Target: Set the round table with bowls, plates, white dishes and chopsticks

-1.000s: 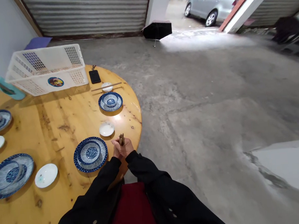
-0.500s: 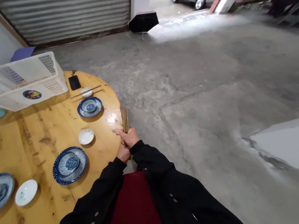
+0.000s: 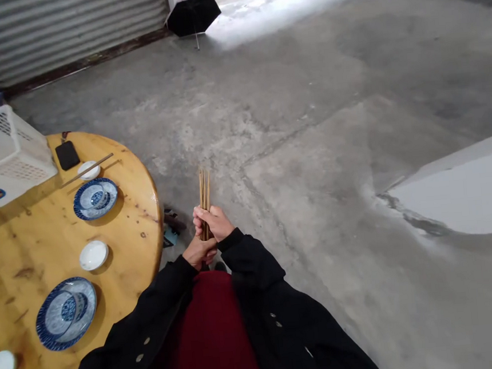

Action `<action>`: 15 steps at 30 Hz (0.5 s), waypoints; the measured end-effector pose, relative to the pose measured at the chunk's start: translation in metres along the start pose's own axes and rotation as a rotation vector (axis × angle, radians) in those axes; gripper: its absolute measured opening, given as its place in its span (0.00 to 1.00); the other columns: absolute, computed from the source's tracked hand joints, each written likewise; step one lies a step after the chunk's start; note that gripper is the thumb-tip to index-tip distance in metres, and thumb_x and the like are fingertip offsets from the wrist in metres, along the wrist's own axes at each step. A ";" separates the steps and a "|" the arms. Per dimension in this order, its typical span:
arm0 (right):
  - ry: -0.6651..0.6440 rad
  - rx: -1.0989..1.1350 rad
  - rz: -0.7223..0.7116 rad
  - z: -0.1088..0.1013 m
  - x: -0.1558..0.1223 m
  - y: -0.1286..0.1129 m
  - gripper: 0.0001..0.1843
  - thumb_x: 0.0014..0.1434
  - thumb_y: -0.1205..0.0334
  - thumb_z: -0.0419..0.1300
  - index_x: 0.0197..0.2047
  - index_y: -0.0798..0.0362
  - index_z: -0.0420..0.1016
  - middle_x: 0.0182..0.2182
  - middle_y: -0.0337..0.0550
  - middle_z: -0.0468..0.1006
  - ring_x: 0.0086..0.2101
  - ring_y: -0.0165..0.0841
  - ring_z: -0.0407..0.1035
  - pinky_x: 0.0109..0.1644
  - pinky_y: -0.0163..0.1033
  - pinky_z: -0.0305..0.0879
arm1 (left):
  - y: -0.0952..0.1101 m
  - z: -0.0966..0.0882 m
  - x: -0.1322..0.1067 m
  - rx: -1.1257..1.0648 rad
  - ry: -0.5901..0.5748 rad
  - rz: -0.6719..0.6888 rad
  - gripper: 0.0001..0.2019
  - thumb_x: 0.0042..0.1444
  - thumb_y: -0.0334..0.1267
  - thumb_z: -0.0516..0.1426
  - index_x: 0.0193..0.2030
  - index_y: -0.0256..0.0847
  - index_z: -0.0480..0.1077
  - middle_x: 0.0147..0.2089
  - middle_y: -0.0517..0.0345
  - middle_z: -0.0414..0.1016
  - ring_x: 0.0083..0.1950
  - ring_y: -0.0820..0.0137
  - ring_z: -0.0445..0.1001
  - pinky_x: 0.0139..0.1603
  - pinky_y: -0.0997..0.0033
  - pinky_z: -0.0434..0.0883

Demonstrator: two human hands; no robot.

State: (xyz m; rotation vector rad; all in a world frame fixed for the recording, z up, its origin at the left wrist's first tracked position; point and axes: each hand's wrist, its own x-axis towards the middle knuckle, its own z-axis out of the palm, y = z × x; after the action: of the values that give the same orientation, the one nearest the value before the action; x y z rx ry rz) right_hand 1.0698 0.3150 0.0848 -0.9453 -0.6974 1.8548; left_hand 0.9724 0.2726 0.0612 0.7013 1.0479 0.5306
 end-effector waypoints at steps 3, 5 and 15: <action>0.043 0.042 -0.003 -0.012 0.019 -0.007 0.28 0.45 0.38 0.71 0.29 0.51 0.64 0.18 0.29 0.66 0.17 0.24 0.62 0.22 0.32 0.64 | 0.008 -0.001 0.020 0.035 0.005 0.050 0.15 0.45 0.41 0.63 0.25 0.42 0.59 0.14 0.71 0.57 0.12 0.83 0.49 0.14 0.79 0.52; 0.087 0.068 0.001 -0.019 0.036 -0.014 0.29 0.43 0.38 0.71 0.29 0.51 0.63 0.18 0.28 0.65 0.17 0.24 0.62 0.21 0.32 0.65 | 0.015 -0.005 0.035 0.057 0.004 0.066 0.14 0.46 0.41 0.63 0.23 0.40 0.61 0.15 0.68 0.61 0.13 0.82 0.53 0.15 0.78 0.56; 0.241 -0.129 0.009 -0.050 0.157 -0.068 0.29 0.45 0.35 0.69 0.28 0.51 0.63 0.17 0.29 0.65 0.16 0.25 0.62 0.19 0.32 0.63 | 0.080 -0.031 0.160 0.090 0.033 0.111 0.11 0.47 0.36 0.61 0.19 0.37 0.65 0.15 0.62 0.64 0.14 0.79 0.59 0.15 0.79 0.57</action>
State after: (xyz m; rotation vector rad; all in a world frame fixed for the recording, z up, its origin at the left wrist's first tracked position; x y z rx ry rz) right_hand 1.0976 0.4893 0.0600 -1.2338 -0.6710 1.6825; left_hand 1.0042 0.4452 0.0158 0.8361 1.0734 0.5949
